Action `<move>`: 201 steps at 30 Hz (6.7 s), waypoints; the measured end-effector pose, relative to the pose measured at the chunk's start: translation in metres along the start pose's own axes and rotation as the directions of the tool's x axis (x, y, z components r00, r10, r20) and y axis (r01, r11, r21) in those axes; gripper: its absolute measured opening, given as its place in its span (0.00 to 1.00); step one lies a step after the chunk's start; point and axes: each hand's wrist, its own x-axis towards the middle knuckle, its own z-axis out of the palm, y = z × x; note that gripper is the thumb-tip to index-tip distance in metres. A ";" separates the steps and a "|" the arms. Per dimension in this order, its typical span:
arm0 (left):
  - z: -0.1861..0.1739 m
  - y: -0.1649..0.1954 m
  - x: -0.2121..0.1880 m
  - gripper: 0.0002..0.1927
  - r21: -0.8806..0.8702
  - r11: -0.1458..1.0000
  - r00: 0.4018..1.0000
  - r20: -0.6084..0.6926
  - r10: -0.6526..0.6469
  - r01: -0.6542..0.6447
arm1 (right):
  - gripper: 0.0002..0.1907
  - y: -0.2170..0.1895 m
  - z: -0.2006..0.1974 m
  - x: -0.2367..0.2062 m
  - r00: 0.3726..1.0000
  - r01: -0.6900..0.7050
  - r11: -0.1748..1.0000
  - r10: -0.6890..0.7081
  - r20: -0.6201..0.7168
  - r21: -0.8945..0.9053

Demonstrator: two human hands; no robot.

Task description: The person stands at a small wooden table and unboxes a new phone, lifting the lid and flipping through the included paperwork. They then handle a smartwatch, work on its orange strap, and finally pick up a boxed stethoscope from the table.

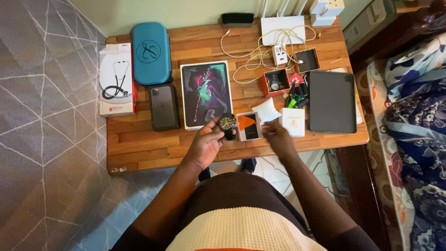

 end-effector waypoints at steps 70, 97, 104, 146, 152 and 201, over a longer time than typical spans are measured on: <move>-0.020 -0.005 -0.001 0.25 0.321 0.947 0.913 -0.379 0.153 -0.025 | 0.09 -0.009 0.011 0.043 0.977 0.174 0.969 -0.193 0.094 0.176; 0.034 0.003 0.031 0.32 0.278 0.959 0.995 -0.066 0.069 -0.048 | 0.07 -0.086 -0.019 -0.047 0.940 0.321 0.769 -0.330 -0.086 0.553; 0.028 -0.002 0.032 0.37 0.246 0.969 0.993 -0.111 0.039 -0.011 | 0.08 -0.108 0.023 -0.070 0.634 0.711 0.643 -0.762 -0.136 -0.286; 0.100 0.038 0.012 0.34 0.093 0.984 0.976 0.169 0.135 -0.152 | 0.10 -0.159 -0.010 -0.107 0.632 0.754 0.653 -0.692 -0.348 0.070; 0.106 0.049 0.010 0.33 0.118 0.978 0.967 0.209 0.143 -0.170 | 0.11 -0.157 -0.034 -0.095 0.743 0.648 0.703 -0.496 -0.449 0.295; 0.124 0.031 -0.004 0.45 0.298 0.944 0.984 0.149 0.099 -0.140 | 0.15 -0.183 -0.004 -0.121 0.524 0.760 0.560 -0.828 -0.198 -0.329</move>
